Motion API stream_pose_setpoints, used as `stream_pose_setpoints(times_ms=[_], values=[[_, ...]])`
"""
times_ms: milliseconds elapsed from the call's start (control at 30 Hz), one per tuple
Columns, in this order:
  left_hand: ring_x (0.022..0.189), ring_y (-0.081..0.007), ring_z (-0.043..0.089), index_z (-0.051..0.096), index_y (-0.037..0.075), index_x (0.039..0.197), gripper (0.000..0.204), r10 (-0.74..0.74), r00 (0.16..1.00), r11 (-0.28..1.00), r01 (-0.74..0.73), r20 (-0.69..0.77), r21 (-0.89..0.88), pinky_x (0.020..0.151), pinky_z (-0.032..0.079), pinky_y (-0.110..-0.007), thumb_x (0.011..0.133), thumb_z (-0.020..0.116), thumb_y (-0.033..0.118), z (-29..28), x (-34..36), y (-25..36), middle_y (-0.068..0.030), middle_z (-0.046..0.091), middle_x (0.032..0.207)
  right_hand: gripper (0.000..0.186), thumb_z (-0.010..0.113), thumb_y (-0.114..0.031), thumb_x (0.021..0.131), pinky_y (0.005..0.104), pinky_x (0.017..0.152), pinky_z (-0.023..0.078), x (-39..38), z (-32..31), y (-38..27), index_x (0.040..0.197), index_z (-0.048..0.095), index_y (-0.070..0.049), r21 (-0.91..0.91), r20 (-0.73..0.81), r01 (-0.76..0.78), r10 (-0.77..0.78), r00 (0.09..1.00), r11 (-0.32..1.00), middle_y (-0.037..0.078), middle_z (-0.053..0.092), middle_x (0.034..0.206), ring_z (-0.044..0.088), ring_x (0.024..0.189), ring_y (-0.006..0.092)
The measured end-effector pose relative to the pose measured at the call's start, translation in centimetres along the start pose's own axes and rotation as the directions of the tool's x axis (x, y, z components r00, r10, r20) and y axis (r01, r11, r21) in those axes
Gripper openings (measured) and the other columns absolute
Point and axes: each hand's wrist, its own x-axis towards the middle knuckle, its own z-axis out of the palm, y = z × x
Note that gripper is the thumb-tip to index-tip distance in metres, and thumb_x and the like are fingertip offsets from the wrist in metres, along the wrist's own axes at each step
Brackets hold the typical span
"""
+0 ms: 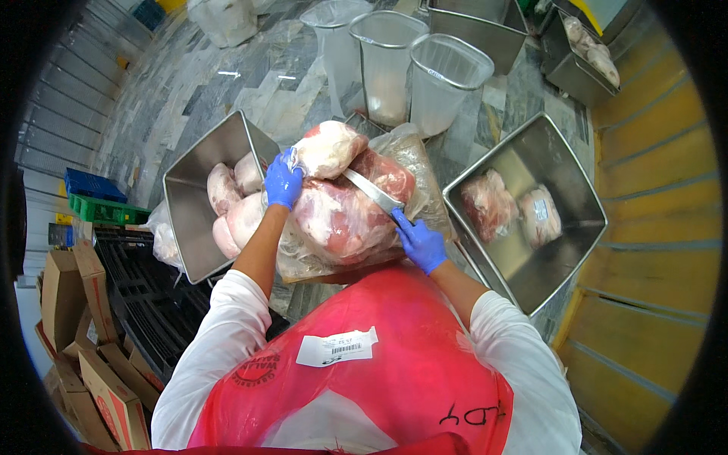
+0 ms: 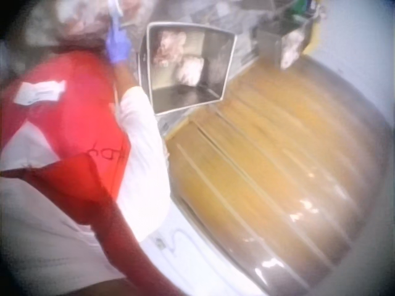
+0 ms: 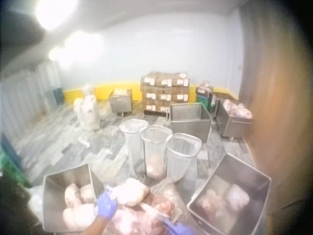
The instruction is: The person removes a large piece of raw meat from a plastic bag and places it on a metal tray. Using a knife, they trim excess fat and tissue from the meat, then place the trimmed portions into a nearby metal bin.
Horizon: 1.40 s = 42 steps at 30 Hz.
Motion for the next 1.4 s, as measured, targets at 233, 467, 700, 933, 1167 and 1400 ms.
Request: stream_pose_setpoints(times_ms=[233, 467, 700, 933, 1167, 1400], values=[[0.132, -0.0383, 0.046, 0.047, 0.019, 0.147, 0.061, 0.000, 0.998, 0.999, 0.004, 0.065, -0.049, 0.110, 0.038, -0.051, 0.088, 0.058, 0.032, 0.8, 1.1, -0.4, -0.0161, 0.049, 0.146, 0.050, 0.057, -0.034, 0.097, 0.0483, 0.061, 0.053, 1.5, -3.9, 0.2, 0.146, 0.047, -0.036, 0.098, 0.186, -0.088, 0.068, 0.980, 0.991, 0.015, 0.062, 0.082, 0.064, 0.068, 0.0370], [0.138, -0.0383, 0.041, 0.044, 0.017, 0.149, 0.061, 0.024, 0.998, 1.000, -0.023, 0.066, -0.010, 0.112, 0.037, -0.048, 0.091, 0.057, 0.032, 1.0, 0.4, -2.6, -0.0175, 0.045, 0.150, 0.051, 0.057, -0.032, 0.097, 0.0480, 0.081, 0.054, -0.6, -10.9, 3.7, 0.147, 0.048, -0.029, 0.235, 0.222, -0.151, 0.098, 0.970, 0.960, 0.016, 0.069, 0.111, 0.068, 0.093, 0.0354], [0.140, -0.0390, 0.040, 0.041, 0.010, 0.150, 0.065, -0.123, 0.992, 0.992, 0.123, 0.009, 0.010, 0.113, 0.036, -0.049, 0.093, 0.058, 0.037, -0.3, -1.2, 1.1, -0.0217, 0.041, 0.152, 0.060, 0.056, -0.031, 0.096, 0.0519, 0.093, 0.049, -3.3, -0.7, 10.8, 0.152, 0.039, -0.021, 0.311, 0.234, -0.467, 0.409, 0.882, 0.828, 0.028, 0.062, 0.125, 0.062, 0.110, 0.0447], [0.140, -0.0397, 0.039, 0.048, 0.012, 0.146, 0.065, -0.173, 0.983, 0.985, 0.171, 0.062, 0.036, 0.112, 0.036, -0.051, 0.092, 0.060, 0.046, -1.6, -3.1, 1.8, -0.0216, 0.038, 0.154, 0.046, 0.063, -0.034, 0.091, 0.0502, 0.084, 0.049, 1.9, 3.9, 11.7, 0.131, 0.058, -0.012, 0.203, 0.016, -0.217, 0.218, 0.976, 0.955, 0.023, 0.061, 0.099, 0.060, 0.094, 0.0404], [0.146, -0.0399, 0.030, 0.042, 0.012, 0.150, 0.074, -0.244, 0.966, 0.970, 0.241, 0.086, 0.043, 0.114, 0.032, -0.055, 0.090, 0.061, 0.050, -0.6, -5.3, 1.9, -0.0179, 0.031, 0.160, 0.030, 0.066, -0.037, 0.089, 0.0456, 0.077, 0.052, 16.8, -3.4, -0.4, 0.094, 0.072, -0.008, 0.338, 0.173, -0.083, 0.025, 0.985, 0.938, 0.014, 0.068, 0.082, 0.066, 0.083, 0.0376], [0.147, -0.0441, 0.025, 0.033, 0.014, 0.154, 0.072, -0.342, 0.928, 0.939, 0.335, 0.144, 0.073, 0.113, 0.030, -0.063, 0.093, 0.060, 0.043, 0.0, -5.4, 2.7, -0.0160, 0.022, 0.164, 0.028, 0.054, -0.028, 0.090, 0.0503, 0.072, 0.054, 19.6, 0.8, -0.8, 0.082, 0.071, -0.007, 0.256, 0.203, 0.147, -0.202, 0.958, 0.956, 0.019, 0.071, 0.086, 0.069, 0.079, 0.0388]])
